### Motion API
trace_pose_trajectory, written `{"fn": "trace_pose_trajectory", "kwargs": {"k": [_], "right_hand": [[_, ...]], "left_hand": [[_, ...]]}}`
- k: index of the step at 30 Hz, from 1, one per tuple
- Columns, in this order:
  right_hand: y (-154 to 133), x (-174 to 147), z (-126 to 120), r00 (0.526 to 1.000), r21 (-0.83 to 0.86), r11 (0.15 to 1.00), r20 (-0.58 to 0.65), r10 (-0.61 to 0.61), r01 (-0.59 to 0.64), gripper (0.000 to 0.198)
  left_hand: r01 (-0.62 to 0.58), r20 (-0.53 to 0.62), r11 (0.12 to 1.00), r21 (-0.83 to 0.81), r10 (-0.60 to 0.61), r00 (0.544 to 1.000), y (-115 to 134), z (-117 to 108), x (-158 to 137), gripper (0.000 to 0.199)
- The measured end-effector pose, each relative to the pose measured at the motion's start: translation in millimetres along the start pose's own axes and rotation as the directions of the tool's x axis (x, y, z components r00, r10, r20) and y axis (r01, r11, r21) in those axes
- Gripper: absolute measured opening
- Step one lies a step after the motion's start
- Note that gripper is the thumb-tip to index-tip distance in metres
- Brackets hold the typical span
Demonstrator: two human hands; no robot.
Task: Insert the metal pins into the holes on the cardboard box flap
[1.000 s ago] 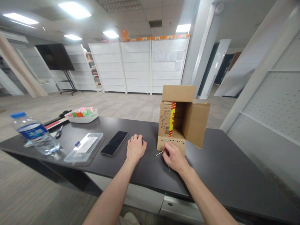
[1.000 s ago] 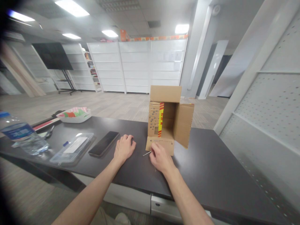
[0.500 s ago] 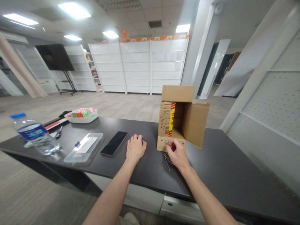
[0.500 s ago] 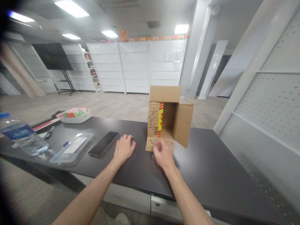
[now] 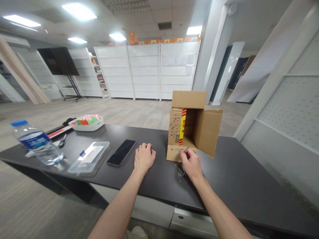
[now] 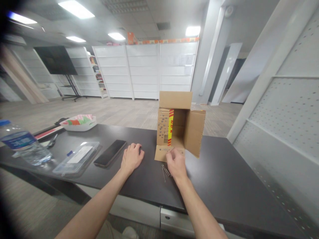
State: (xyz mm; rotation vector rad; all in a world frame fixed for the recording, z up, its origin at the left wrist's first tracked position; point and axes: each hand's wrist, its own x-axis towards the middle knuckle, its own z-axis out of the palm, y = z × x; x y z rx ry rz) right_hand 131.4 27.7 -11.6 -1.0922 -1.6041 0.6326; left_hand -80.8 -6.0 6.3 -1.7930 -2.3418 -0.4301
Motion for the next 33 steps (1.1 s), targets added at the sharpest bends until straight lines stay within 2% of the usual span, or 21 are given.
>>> {"fn": "trace_pose_trajectory", "kwargs": {"k": [7, 17, 24, 28, 33], "right_hand": [[1.0, -0.5, -2.0, 0.998, -0.072, 0.995, 0.007, -0.061, 0.062, 0.039], [5.8, 1.9, 0.4, 0.994, -0.026, 0.994, 0.008, -0.109, 0.110, 0.033], [13.2, 1.9, 3.0, 0.998, 0.018, 0.998, -0.041, -0.054, 0.055, 0.030], [13.7, 2.5, 2.3, 1.000, 0.065, 0.998, -0.018, -0.025, 0.026, 0.031], [11.3, 2.9, 0.1, 0.997, 0.015, 0.998, -0.042, -0.067, 0.067, 0.032]], "left_hand": [[0.008, 0.019, 1.000, -0.017, -0.008, 1.000, 0.3, -0.7, 0.2, 0.027], [0.006, 0.018, 1.000, -0.010, -0.006, 1.000, 0.7, -1.3, -0.4, 0.027], [-0.002, -0.001, 1.000, -0.010, 0.002, 1.000, -0.3, 0.3, -0.3, 0.027], [-0.002, 0.001, 1.000, -0.008, 0.002, 1.000, 0.1, -0.4, -0.2, 0.027], [0.013, 0.018, 1.000, -0.017, -0.013, 1.000, 0.7, -1.2, 0.0, 0.027]]}}
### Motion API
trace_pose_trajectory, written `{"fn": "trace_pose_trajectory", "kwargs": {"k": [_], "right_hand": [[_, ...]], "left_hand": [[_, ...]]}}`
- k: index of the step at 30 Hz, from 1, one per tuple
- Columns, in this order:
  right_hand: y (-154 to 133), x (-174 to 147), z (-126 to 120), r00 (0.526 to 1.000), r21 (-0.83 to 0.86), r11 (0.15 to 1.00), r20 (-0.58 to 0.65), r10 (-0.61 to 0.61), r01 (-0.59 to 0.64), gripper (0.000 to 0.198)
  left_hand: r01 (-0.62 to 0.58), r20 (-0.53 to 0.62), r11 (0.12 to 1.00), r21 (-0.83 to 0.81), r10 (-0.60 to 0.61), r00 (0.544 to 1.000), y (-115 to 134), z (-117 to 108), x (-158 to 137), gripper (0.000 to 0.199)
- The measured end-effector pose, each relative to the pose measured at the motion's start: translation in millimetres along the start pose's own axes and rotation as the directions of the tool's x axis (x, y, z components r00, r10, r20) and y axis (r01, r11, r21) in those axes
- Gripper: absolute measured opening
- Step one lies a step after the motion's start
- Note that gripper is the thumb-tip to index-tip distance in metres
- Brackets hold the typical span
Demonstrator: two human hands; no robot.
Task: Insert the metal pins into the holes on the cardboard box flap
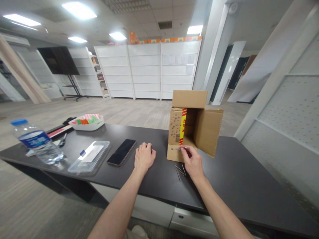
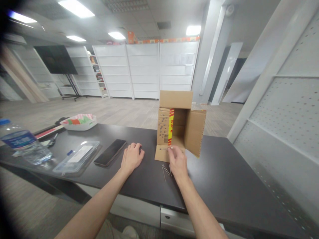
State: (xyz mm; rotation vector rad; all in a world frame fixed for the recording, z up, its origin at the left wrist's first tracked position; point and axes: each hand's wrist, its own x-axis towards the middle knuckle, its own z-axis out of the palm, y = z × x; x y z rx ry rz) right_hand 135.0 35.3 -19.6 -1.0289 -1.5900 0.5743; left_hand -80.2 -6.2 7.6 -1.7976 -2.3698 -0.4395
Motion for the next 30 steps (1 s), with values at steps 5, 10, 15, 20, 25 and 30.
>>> {"fn": "trace_pose_trajectory", "kwargs": {"k": [5, 10, 15, 20, 25, 30], "right_hand": [[-2.6, 0.6, -0.9, 0.999, -0.017, 0.999, -0.010, -0.037, 0.037, 0.029], [-5.1, 2.2, 0.3, 0.996, -0.072, 0.994, 0.018, -0.085, 0.086, 0.026], [-3.8, 4.1, 4.1, 0.988, -0.137, 0.978, 0.049, -0.149, 0.154, 0.024], [-3.7, 4.7, 6.6, 0.974, -0.188, 0.957, 0.104, -0.202, 0.219, 0.024], [-6.6, 3.5, 8.4, 0.962, -0.217, 0.942, 0.145, -0.229, 0.257, 0.023], [-8.2, 2.9, 10.0, 0.948, -0.207, 0.935, 0.198, -0.249, 0.289, 0.021]], "left_hand": [[-0.005, -0.008, 1.000, 0.012, 0.005, 1.000, 0.0, 0.6, -0.2, 0.027], [-0.008, -0.015, 1.000, 0.005, 0.008, 1.000, -0.3, 0.8, -0.1, 0.027], [-0.002, 0.002, 1.000, 0.006, 0.002, 1.000, 0.1, -0.2, -0.1, 0.028], [-0.004, -0.001, 1.000, 0.009, 0.004, 1.000, 0.2, -0.6, -0.3, 0.028], [-0.007, -0.006, 1.000, 0.006, 0.007, 1.000, -0.3, 0.2, -0.5, 0.028], [-0.014, -0.014, 1.000, 0.003, 0.014, 1.000, -0.5, 0.6, -0.6, 0.027]]}}
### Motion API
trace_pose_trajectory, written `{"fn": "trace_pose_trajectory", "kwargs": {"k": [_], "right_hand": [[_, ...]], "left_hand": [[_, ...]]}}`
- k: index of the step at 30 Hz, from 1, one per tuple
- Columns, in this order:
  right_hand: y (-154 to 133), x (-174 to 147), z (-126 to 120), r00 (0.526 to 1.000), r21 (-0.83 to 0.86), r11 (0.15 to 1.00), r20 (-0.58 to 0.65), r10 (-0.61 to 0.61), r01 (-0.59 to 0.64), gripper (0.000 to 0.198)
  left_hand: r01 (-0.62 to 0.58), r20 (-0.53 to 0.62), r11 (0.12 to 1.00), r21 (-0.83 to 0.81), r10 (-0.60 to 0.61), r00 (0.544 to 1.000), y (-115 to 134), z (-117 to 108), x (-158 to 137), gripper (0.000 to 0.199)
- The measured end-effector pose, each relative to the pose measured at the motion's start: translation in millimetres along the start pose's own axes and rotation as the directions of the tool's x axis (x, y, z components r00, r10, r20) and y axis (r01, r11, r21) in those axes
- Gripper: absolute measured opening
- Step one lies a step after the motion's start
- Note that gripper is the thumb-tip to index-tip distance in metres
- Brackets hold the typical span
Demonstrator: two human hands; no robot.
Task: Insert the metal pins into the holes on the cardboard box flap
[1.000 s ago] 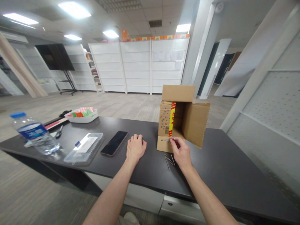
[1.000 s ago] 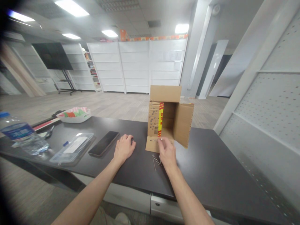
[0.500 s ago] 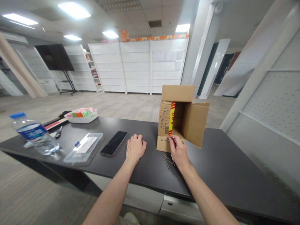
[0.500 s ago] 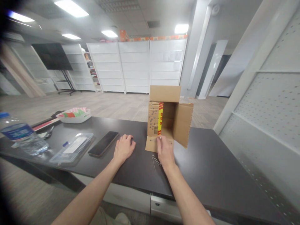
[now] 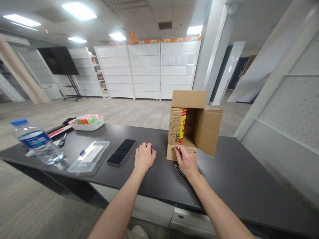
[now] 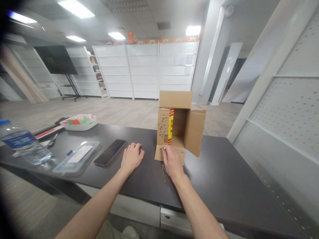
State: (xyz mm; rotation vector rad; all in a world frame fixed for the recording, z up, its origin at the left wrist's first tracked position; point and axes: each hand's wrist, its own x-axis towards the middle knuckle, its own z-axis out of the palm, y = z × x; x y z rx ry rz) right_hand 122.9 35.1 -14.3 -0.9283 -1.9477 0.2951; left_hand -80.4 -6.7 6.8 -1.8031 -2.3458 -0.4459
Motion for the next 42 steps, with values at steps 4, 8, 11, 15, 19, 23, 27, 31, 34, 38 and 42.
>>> {"fn": "trace_pose_trajectory", "kwargs": {"k": [4, 8, 11, 15, 19, 23, 27, 31, 34, 38, 42], "right_hand": [[-0.9, 0.7, -0.6, 1.000, -0.001, 1.000, 0.001, -0.005, 0.005, 0.020], [-1.6, 1.2, -1.0, 1.000, -0.018, 1.000, 0.001, -0.022, 0.022, 0.020], [-1.5, 1.3, -1.1, 1.000, -0.043, 0.999, -0.004, -0.028, 0.027, 0.020], [-0.4, 1.3, -0.8, 0.999, -0.083, 0.996, -0.005, -0.046, 0.045, 0.021], [0.6, 1.4, -0.3, 0.998, -0.108, 0.993, -0.010, -0.057, 0.055, 0.022], [0.7, 1.3, -0.5, 0.999, -0.106, 0.994, -0.021, -0.032, 0.030, 0.023], [1.2, 0.4, -1.4, 0.999, -0.105, 0.994, -0.031, -0.009, 0.006, 0.023], [2.1, -0.4, -2.1, 0.999, -0.114, 0.993, -0.040, -0.003, -0.001, 0.021], [2.7, -0.3, -2.7, 0.998, -0.120, 0.993, -0.065, 0.004, -0.012, 0.021], [3.5, -0.3, -3.5, 0.997, -0.123, 0.992, -0.076, 0.017, -0.027, 0.022], [4.4, -1.5, -4.7, 0.995, -0.142, 0.989, -0.095, 0.034, -0.048, 0.022]], "left_hand": [[0.003, 0.002, 1.000, -0.001, -0.003, 1.000, 0.0, 0.3, 0.5, 0.027], [0.001, 0.001, 1.000, 0.001, -0.001, 1.000, -0.4, 1.2, 0.7, 0.027], [0.000, -0.001, 1.000, 0.009, 0.000, 1.000, -0.6, 1.6, 0.7, 0.028], [0.005, 0.001, 1.000, 0.013, -0.005, 1.000, -0.3, 1.5, 1.1, 0.027], [0.008, 0.005, 1.000, 0.008, -0.008, 1.000, -0.2, 1.5, 1.5, 0.027], [0.002, -0.005, 1.000, 0.016, -0.002, 1.000, -0.3, 1.6, 0.8, 0.026], [-0.002, -0.012, 1.000, 0.018, 0.002, 1.000, -0.5, 1.6, 0.3, 0.026], [0.001, -0.008, 1.000, 0.010, -0.001, 1.000, -0.5, 0.9, 0.2, 0.026], [0.002, -0.004, 1.000, 0.006, -0.002, 1.000, -0.4, 0.2, -0.1, 0.027], [0.000, -0.004, 1.000, 0.008, 0.000, 1.000, 0.2, -0.2, -0.3, 0.027], [0.001, -0.009, 1.000, 0.000, -0.001, 1.000, 0.6, 0.2, 0.2, 0.027]]}}
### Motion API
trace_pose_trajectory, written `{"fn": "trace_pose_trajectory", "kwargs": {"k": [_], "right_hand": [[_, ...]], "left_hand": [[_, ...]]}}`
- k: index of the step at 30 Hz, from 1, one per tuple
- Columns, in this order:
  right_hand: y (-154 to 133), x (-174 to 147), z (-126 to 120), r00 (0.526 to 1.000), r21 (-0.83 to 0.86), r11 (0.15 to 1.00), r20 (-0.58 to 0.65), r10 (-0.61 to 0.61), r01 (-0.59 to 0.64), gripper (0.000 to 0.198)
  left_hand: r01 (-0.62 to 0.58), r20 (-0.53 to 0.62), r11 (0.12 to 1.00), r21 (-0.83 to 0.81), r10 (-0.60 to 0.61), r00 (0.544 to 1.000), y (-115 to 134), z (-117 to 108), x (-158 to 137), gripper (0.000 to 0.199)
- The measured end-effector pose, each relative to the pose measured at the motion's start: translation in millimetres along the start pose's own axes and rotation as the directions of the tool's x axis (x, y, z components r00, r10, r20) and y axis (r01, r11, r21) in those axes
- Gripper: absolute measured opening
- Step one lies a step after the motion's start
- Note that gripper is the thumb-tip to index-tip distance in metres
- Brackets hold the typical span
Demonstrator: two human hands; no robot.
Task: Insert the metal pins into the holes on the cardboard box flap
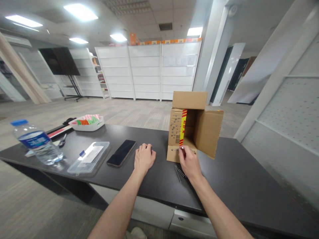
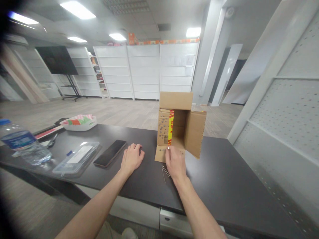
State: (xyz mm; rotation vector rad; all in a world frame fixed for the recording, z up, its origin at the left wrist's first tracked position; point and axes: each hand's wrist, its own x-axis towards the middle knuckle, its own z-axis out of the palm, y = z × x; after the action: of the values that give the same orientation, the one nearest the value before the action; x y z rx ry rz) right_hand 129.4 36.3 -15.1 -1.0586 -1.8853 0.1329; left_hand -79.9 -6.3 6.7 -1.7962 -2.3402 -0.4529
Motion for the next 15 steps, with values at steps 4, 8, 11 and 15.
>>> {"fn": "trace_pose_trajectory", "kwargs": {"k": [4, 8, 11, 15], "right_hand": [[0.5, -0.9, -1.7, 1.000, 0.002, 1.000, -0.022, 0.022, -0.022, 0.022], [0.2, -1.3, -2.9, 0.999, 0.021, 0.999, -0.023, 0.036, -0.036, 0.021], [0.2, -1.4, -3.0, 0.999, 0.031, 0.999, -0.009, 0.033, -0.033, 0.021], [0.8, -1.6, -2.8, 0.999, 0.038, 0.999, -0.002, 0.034, -0.034, 0.021]], "left_hand": [[-0.001, 0.000, 1.000, 0.001, 0.001, 1.000, -0.6, 0.7, 0.2, 0.027], [-0.004, -0.003, 1.000, 0.007, 0.004, 1.000, -1.1, 0.8, 0.0, 0.027], [-0.002, 0.002, 1.000, 0.007, 0.002, 1.000, -1.0, 0.7, 0.2, 0.027], [0.009, 0.014, 1.000, 0.004, -0.009, 1.000, -0.6, 0.4, 0.5, 0.027]]}}
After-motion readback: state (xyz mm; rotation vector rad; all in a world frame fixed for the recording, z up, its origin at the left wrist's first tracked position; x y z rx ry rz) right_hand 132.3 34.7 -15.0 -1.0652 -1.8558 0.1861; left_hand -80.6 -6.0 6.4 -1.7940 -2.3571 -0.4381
